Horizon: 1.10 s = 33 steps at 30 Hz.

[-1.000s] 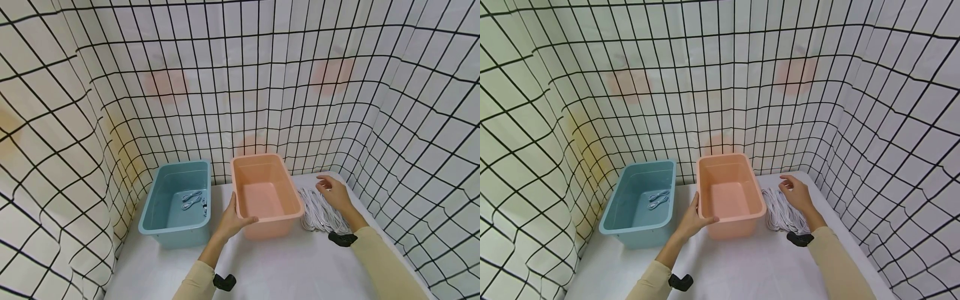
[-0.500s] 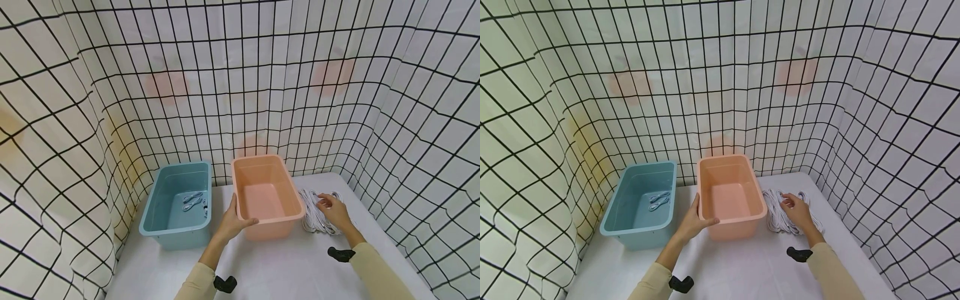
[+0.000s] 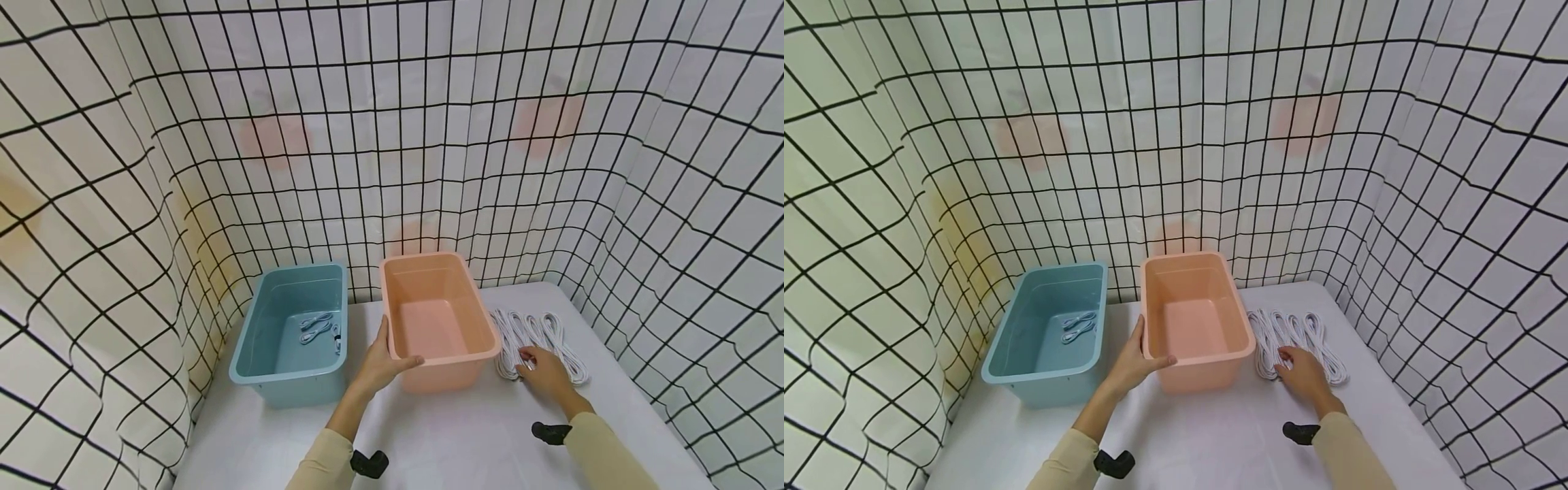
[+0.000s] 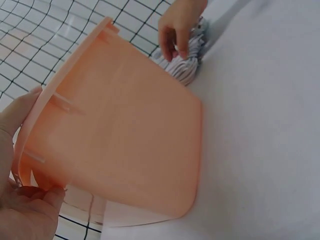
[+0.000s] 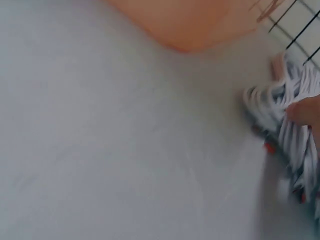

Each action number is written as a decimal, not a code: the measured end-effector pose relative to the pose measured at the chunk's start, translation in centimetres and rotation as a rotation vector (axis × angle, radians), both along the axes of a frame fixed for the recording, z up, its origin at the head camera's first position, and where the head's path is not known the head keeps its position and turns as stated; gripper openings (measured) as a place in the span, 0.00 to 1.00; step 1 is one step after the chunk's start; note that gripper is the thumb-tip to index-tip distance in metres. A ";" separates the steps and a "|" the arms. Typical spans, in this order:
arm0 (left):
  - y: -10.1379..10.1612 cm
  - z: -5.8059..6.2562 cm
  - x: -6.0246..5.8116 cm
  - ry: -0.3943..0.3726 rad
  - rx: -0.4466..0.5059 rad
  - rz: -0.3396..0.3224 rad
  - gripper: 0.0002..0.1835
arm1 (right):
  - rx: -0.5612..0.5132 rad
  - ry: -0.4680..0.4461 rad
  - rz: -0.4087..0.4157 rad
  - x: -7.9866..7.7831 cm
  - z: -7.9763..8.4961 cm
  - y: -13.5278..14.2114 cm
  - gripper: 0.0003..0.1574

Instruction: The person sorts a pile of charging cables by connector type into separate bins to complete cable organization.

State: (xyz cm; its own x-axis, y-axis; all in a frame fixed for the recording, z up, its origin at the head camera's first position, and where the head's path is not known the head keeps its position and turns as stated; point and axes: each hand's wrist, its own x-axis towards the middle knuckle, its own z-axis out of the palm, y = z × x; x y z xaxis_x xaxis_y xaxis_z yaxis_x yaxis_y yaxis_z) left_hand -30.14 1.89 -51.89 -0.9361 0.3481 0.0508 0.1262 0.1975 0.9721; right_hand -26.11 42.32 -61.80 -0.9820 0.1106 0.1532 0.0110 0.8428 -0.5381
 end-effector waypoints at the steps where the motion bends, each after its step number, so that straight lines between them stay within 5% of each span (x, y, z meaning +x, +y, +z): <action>1: 0.0 0.0 0.0 0.001 0.001 0.001 0.72 | 0.025 -0.007 0.007 0.1 -0.4 0.1 0.30; 17: 0.0 0.3 0.4 -0.006 0.025 -0.002 0.71 | 0.082 -0.027 -0.012 0.3 -0.6 -0.7 0.30; 26: 0.0 0.3 0.2 -0.006 0.018 -0.003 0.70 | -0.074 0.013 -0.142 0.3 -0.1 -0.9 0.25; 33: -0.1 0.1 0.2 -0.013 -0.002 0.007 0.70 | -0.196 0.135 -0.269 0.2 0.5 -0.8 0.21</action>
State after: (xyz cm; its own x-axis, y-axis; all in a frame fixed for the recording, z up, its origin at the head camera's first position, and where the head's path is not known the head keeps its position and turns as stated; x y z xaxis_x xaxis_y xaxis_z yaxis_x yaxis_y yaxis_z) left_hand -29.98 1.78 -51.80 -0.9392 0.3413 0.0378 0.1120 0.2003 0.9733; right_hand -25.88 41.49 -61.34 -0.8862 0.4022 0.2301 0.1358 0.7001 -0.7010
